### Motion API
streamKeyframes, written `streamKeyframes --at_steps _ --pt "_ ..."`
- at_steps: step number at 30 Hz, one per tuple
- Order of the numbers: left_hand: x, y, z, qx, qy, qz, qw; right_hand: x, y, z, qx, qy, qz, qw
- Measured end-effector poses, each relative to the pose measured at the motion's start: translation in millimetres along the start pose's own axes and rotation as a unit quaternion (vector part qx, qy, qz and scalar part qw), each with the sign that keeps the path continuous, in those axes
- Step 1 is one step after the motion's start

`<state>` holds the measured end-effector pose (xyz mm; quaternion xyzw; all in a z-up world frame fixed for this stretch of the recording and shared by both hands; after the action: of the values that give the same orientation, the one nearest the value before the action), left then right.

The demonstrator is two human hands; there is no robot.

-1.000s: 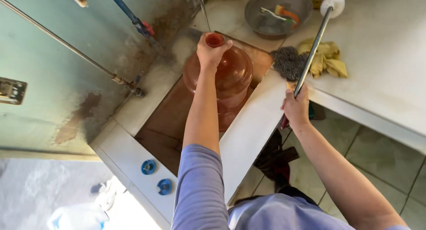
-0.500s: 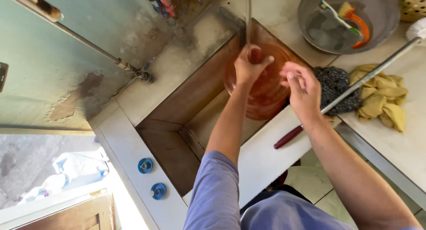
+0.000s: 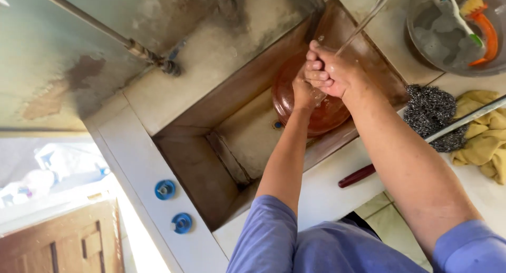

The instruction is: Scrubbing the interior of a large plastic water jug with a long brush and cleaning the cap in a sink.

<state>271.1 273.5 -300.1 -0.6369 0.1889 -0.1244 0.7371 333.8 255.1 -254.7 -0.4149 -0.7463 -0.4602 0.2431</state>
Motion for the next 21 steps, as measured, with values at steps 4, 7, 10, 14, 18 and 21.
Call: streamKeyframes --at_steps 4,7,10,14,18,21 --pt "11 32 4 -0.059 -0.04 -0.136 0.988 12 2 -12 0.043 0.045 -0.205 0.977" --pt "9 5 -6 -0.026 -0.05 -0.107 0.993 -20 31 -26 -0.064 -0.045 -0.379 0.922" --pt "3 -31 -11 0.008 -0.068 -0.025 0.997 -54 75 -33 -0.279 -0.116 -0.532 0.791" --pt "2 -28 -12 -0.024 -0.067 0.005 0.997 -121 54 -27 -0.169 -0.249 -0.686 0.663" --pt "1 -29 -6 -0.037 -0.076 -0.018 0.996 -175 27 6 -0.369 -0.127 -0.604 0.695" --pt "0 -26 -11 -0.046 -0.074 -0.037 0.995 -141 24 -20 -0.365 -0.163 -0.711 0.578"
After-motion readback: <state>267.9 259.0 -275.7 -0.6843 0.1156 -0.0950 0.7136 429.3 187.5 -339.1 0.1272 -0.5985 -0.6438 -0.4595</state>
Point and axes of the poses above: each hand's wrist, its own z-axis towards the middle knuckle, its own x-axis out of the palm, y = z × x, the point moved 10 cm from there along z, towards the middle knuckle, and after that the axes turned 1 degree about y, right-handed, at the moved point
